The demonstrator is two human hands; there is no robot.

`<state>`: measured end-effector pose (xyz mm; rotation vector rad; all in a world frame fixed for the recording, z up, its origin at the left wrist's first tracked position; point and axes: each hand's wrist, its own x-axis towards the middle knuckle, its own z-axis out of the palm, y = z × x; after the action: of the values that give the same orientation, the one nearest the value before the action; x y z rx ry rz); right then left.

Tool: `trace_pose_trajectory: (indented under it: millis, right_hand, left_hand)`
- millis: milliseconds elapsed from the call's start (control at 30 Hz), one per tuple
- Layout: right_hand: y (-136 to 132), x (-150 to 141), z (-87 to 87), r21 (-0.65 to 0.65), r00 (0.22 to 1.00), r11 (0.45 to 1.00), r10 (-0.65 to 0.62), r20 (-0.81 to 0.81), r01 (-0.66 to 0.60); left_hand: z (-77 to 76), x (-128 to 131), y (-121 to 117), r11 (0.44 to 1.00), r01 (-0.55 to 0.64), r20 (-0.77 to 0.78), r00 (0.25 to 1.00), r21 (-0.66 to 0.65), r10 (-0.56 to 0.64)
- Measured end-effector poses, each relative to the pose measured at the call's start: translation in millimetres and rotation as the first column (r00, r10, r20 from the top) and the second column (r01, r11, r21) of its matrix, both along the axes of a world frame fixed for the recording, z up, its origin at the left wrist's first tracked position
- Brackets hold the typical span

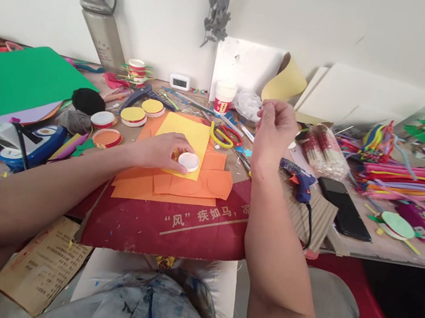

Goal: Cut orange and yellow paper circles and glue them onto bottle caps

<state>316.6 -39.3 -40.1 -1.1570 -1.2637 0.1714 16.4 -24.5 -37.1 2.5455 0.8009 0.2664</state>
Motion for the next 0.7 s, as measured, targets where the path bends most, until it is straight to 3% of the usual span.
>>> trace_pose_trajectory:
  millis: [100,200,433,533,700]
  right_hand:
    - [8,-7,-6.9,0.021,0.994,0.994,-0.111,0.012,0.111]
    - [11,-12,-9.8,0.02,0.989,0.991,-0.136,0.049,0.135]
    - [10,-7,-5.2,0.027,0.989,0.99,-0.133,-0.069,0.135]
    - [7,-1,4.7,-0.008,0.993,0.994,-0.106,-0.044,0.105]
    - [-2,17,36.3,-0.009,0.992,0.995,-0.095,0.087,0.096]
  left_hand:
    - [4.1,0,-2,1.0,-0.014,-0.036,0.999,-0.005,0.014]
    - [5.9,0,-3,1.0,-0.013,-0.073,0.997,0.004,0.014]
    - [4.2,1,0,1.0,-0.011,-0.089,0.996,0.025,0.013]
    - [3.3,2,0,0.999,-0.006,-0.096,0.995,0.041,0.01]
    - [-0.5,2,2,0.998,0.003,-0.077,0.997,0.058,0.002]
